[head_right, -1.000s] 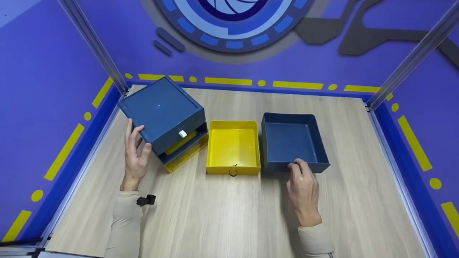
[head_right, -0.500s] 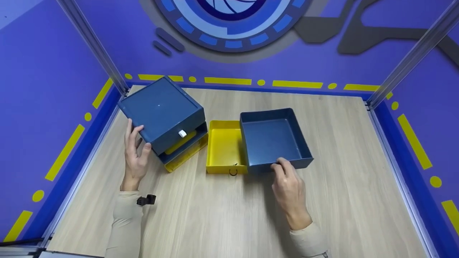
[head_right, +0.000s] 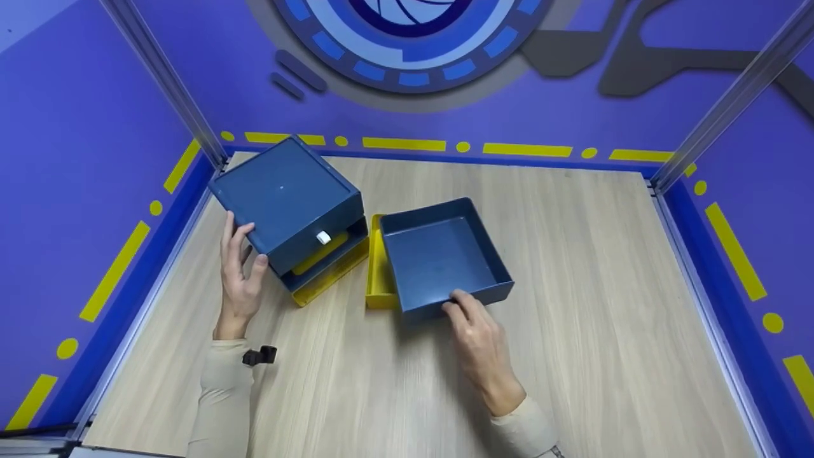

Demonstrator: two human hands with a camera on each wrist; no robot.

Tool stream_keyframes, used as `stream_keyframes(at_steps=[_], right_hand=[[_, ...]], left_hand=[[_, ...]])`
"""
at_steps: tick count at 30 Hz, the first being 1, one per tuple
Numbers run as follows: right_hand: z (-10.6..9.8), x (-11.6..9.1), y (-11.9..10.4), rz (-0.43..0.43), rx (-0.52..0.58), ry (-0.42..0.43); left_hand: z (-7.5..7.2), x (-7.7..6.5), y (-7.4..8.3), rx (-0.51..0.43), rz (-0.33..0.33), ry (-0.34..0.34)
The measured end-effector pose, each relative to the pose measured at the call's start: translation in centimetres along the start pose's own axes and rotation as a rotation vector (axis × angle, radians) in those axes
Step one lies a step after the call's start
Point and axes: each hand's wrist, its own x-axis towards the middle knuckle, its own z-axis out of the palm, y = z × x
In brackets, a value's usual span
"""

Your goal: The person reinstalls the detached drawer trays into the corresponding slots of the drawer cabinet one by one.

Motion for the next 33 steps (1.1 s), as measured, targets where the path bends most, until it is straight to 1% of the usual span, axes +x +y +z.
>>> stream_keyframes(at_steps=[4, 9, 14, 18, 28, 33], right_hand=[[0.8, -0.1, -1.0, -0.035, 0.052, 0.002], [1.7, 0.1, -2.0, -0.111, 0.082, -0.011], [2.5, 0.1, -3.2, -0.161, 0.092, -0.022], [3.0, 0.3, -4.2, -0.182, 0.090, -0.044], [4.3, 0.9, -6.6, -0.234, 0.106, -0.049], [4.6, 0.7, -7.6, -0.243, 0.129, -0.092]], left_hand=[[0.0, 0.0, 0.1, 0.000, -0.005, -0.003], [0.1, 0.1, 0.1, -0.007, -0.001, -0.006], [0.1, 0.1, 0.1, -0.013, 0.010, 0.000], [0.1, 0.1, 0.1, -0.024, 0.023, 0.011], [-0.1, 0.0, 0.0, -0.021, 0.022, 0.015], [0.1, 0.1, 0.0, -0.031, 0.024, 0.014]])
